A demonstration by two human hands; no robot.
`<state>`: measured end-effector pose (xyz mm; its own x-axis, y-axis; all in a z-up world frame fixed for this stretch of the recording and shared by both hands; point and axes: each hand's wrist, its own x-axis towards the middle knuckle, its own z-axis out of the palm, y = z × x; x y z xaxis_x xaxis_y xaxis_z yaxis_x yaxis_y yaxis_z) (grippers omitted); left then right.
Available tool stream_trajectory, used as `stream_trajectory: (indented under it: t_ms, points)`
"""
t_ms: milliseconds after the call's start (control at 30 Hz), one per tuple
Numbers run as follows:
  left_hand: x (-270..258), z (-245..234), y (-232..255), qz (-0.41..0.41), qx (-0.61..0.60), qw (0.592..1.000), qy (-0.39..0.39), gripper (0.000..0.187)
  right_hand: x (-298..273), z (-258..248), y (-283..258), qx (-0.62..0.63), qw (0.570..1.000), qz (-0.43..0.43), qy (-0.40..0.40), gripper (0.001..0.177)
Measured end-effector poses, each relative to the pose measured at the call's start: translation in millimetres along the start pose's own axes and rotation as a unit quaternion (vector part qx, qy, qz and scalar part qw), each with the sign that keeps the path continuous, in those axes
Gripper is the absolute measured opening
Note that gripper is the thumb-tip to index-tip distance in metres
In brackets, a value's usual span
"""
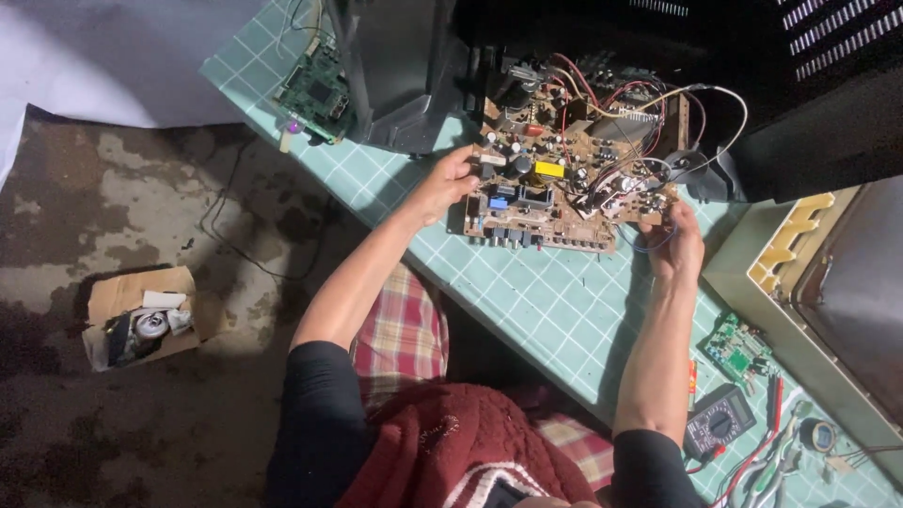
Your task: Inspecting a large electronic circuit board and re-installing it into its plastic housing.
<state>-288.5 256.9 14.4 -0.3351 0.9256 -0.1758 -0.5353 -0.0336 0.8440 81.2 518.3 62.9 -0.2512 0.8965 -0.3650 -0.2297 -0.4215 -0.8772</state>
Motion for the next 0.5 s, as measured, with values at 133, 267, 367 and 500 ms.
stream_trajectory:
  t_ms: [133, 267, 367, 500]
  points:
    - [11, -11, -7, -0.003, 0.044, 0.999, 0.001, 0.062, -9, 9, 0, -0.018, 1.000, -0.011, -0.009, 0.009]
    - [9, -10, -7, -0.020, 0.055, 0.998, 0.001, 0.064, -20, 15, -3, 0.003, 1.000, -0.027, -0.012, 0.010]
    - [-1, 1, 3, -0.016, 0.035, 0.999, -0.014, 0.063, -31, 15, -2, 0.026, 0.999, -0.037, -0.006, 0.012]
    - [-7, 6, 13, -0.019, 0.048, 0.999, -0.008, 0.063, -33, 14, 2, 0.022, 0.998, -0.053, -0.002, 0.012]
